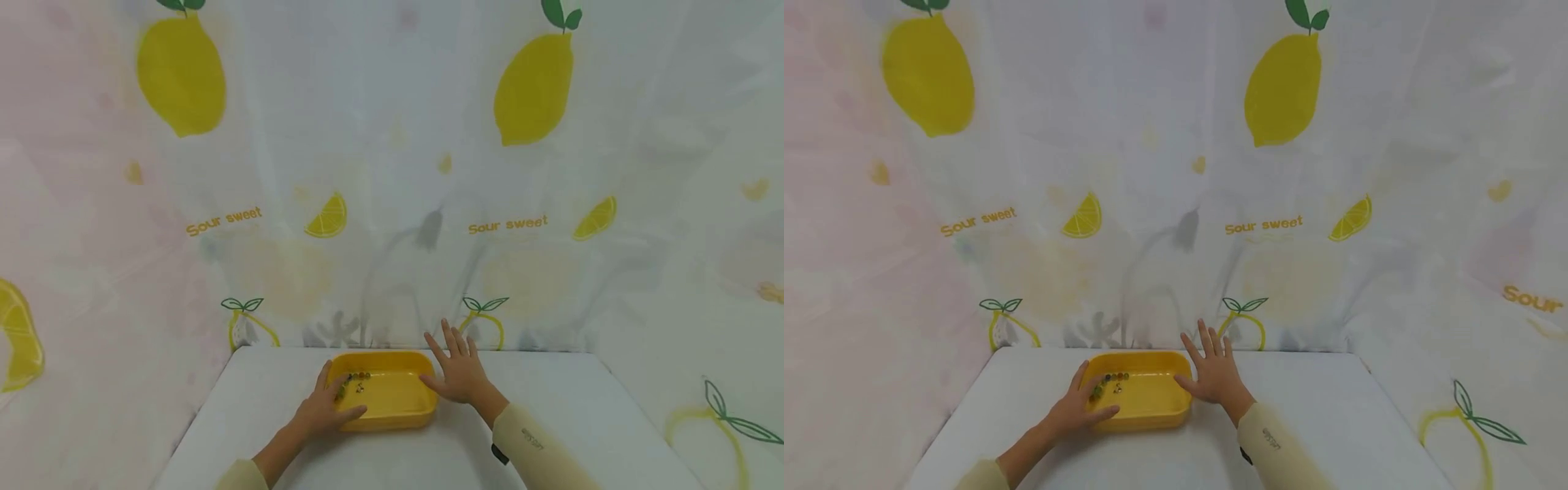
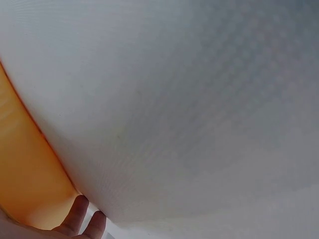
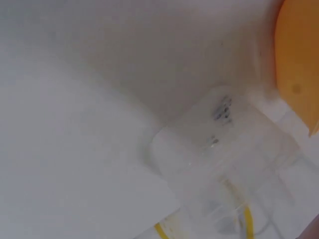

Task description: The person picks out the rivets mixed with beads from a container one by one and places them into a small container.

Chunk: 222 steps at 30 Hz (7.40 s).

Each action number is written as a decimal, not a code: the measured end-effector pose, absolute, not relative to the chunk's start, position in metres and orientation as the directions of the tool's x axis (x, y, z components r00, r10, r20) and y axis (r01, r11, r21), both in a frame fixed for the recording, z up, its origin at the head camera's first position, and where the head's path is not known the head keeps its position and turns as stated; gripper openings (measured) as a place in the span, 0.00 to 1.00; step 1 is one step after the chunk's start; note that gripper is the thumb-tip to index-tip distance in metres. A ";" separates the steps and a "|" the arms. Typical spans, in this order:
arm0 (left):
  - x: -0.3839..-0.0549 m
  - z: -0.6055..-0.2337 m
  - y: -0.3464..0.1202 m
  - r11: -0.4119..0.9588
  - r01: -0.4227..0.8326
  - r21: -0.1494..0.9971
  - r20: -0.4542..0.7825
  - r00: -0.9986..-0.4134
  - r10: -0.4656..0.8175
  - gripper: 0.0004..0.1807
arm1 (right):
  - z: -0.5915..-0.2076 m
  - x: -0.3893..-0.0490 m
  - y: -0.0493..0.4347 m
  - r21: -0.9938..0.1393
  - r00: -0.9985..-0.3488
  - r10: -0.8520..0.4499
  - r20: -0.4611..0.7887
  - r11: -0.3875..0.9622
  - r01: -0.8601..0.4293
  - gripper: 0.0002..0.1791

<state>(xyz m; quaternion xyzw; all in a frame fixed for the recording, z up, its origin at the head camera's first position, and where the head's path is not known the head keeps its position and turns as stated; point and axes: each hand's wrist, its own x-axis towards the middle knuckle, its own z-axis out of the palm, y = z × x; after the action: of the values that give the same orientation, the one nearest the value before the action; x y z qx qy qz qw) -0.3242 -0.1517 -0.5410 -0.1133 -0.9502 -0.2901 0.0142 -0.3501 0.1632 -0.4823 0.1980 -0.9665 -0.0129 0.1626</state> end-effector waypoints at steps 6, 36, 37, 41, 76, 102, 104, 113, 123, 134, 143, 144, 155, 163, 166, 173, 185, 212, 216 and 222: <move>-0.322 -0.543 -0.148 0.803 0.249 0.541 0.111 -0.968 0.226 0.49 | -0.492 -0.343 0.149 0.091 -0.863 -0.408 0.297 0.912 -0.400 0.44; -0.325 -0.532 -0.154 0.836 0.225 0.500 0.086 -0.974 0.211 0.54 | -0.507 -0.350 0.091 0.062 -0.785 -0.543 0.300 0.832 -0.552 0.44; -0.326 -0.532 -0.154 0.838 0.225 0.498 0.087 -0.974 0.210 0.54 | -0.507 -0.350 0.089 0.049 -0.783 -0.543 0.304 0.830 -0.556 0.44; -0.329 -0.536 -0.154 0.828 0.228 0.513 0.094 -0.973 0.210 0.53 | -0.508 -0.349 0.081 0.021 -0.794 -0.533 0.294 0.834 -0.552 0.47; -0.325 -0.539 -0.151 0.804 0.262 0.534 0.112 -0.964 0.240 0.52 | -0.502 -0.345 0.041 -0.054 -0.827 -0.532 0.180 0.834 -0.549 0.51; -0.320 -0.542 -0.157 0.834 0.223 0.506 0.114 -0.975 0.191 0.53 | -0.534 -0.365 0.008 -0.638 -0.891 -0.428 0.148 0.647 -0.417 0.21; -0.321 -0.542 -0.156 0.825 0.221 0.520 0.111 -0.975 0.191 0.52 | -0.536 -0.368 0.010 -0.672 -0.904 -0.411 0.120 0.636 -0.378 0.19; -0.325 -0.540 -0.153 0.796 0.231 0.559 0.101 -0.972 0.211 0.51 | -0.535 -0.375 0.015 -0.695 -0.936 -0.346 0.071 0.656 -0.295 0.08; -0.328 -0.547 -0.154 0.813 0.218 0.540 0.115 -0.976 0.186 0.55 | -0.539 -0.374 0.014 -0.666 -0.942 -0.331 0.055 0.691 -0.281 0.06; -0.325 -0.545 -0.153 0.820 0.218 0.530 0.117 -0.976 0.183 0.53 | -0.542 -0.372 0.014 -0.657 -0.943 -0.326 0.070 0.696 -0.289 0.02; -0.325 -0.544 -0.154 0.820 0.216 0.531 0.116 -0.976 0.182 0.52 | -0.542 -0.373 0.012 -0.662 -0.945 -0.320 0.071 0.694 -0.285 0.03; -0.325 -0.544 -0.153 0.820 0.216 0.529 0.118 -0.976 0.182 0.52 | -0.541 -0.373 0.012 -0.663 -0.946 -0.318 0.066 0.694 -0.280 0.03; -0.323 -0.543 -0.152 0.832 0.220 0.509 0.121 -0.975 0.184 0.54 | -0.543 -0.374 0.013 -0.653 -0.951 -0.308 0.024 0.716 -0.248 0.02; -0.326 -0.543 -0.152 0.826 0.210 0.524 0.109 -0.978 0.179 0.53 | -0.542 -0.376 0.014 -0.658 -0.956 -0.293 0.023 0.716 -0.235 0.03; -0.327 -0.543 -0.151 0.819 0.217 0.531 0.111 -0.976 0.186 0.53 | -0.542 -0.376 0.016 -0.668 -0.955 -0.294 0.030 0.705 -0.238 0.03; -0.325 -0.542 -0.150 0.810 0.226 0.541 0.104 -0.974 0.202 0.52 | -0.541 -0.372 0.018 -0.679 -0.954 -0.297 0.040 0.692 -0.244 0.03; -0.322 -0.542 -0.152 0.799 0.214 0.562 0.079 -0.975 0.206 0.52 | -0.523 -0.367 0.018 -0.629 -0.919 -0.390 0.059 0.700 -0.338 0.02; -0.324 -0.542 -0.151 0.803 0.186 0.566 0.079 -0.982 0.171 0.52 | -0.470 -0.383 0.071 -0.632 -0.916 -0.366 0.162 0.674 -0.381 0.06; -0.325 -0.543 -0.151 0.806 0.188 0.561 0.084 -0.982 0.171 0.52 | -0.468 -0.387 0.079 -0.641 -0.921 -0.345 0.179 0.669 -0.375 0.05; -0.325 -0.544 -0.152 0.809 0.182 0.559 0.083 -0.983 0.165 0.52 | -0.466 -0.389 0.094 -0.668 -0.931 -0.308 0.193 0.654 -0.355 0.05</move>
<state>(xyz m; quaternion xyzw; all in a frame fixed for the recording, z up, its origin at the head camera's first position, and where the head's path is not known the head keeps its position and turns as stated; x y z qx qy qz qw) -0.3248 -0.1516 -0.5441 -0.0912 -0.9509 -0.2954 0.0151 -0.3892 0.0942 -0.4659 0.1824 -0.9088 0.3740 0.0313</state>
